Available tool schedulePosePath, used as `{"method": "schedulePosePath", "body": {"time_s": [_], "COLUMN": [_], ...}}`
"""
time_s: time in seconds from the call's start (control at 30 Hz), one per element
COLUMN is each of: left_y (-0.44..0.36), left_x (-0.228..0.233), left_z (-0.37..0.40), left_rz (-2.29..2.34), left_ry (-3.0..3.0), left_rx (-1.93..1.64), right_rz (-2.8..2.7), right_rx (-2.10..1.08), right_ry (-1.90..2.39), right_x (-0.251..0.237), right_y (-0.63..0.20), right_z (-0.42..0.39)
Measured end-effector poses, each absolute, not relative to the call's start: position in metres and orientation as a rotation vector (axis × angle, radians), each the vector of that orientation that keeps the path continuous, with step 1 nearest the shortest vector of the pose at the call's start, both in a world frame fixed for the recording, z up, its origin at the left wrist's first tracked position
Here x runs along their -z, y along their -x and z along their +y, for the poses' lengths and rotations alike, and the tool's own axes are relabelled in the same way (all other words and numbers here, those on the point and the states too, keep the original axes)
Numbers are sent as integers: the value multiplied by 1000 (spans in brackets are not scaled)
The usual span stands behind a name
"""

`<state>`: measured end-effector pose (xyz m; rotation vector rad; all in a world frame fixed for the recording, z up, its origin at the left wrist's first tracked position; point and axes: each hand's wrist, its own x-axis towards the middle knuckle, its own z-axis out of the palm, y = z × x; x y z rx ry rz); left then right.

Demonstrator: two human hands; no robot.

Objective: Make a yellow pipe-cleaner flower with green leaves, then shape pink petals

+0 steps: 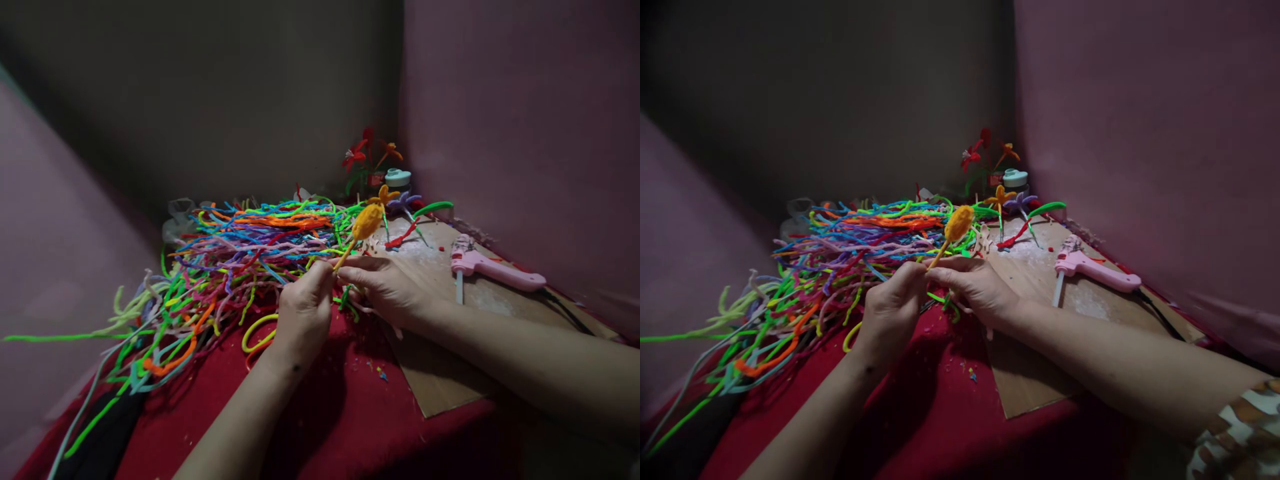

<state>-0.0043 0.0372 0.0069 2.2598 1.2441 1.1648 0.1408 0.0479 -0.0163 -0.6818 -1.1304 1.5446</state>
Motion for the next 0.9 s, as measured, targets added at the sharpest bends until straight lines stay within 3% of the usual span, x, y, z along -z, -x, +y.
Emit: {"method": "schedulePosePath", "body": {"time_s": [0.2, 0.5, 0.7, 0.9], "left_y": [1, 14, 11, 2], "left_x": [-24, -23, -23, -11], "left_z": [32, 43, 42, 38], "left_rz": [1122, 767, 843, 1167], "left_ry": [-1578, -1153, -1387, -1984], "left_rx": [-1018, -760, -776, -1061], "right_rz": [-1162, -1149, -1059, -900], "right_rx": [-1552, -1616, -1644, -1601], "right_ry": [626, 583, 582, 607], "right_x": [17, 21, 20, 20], "right_y": [-142, -140, -139, -139], "right_z": [51, 54, 52, 51]}}
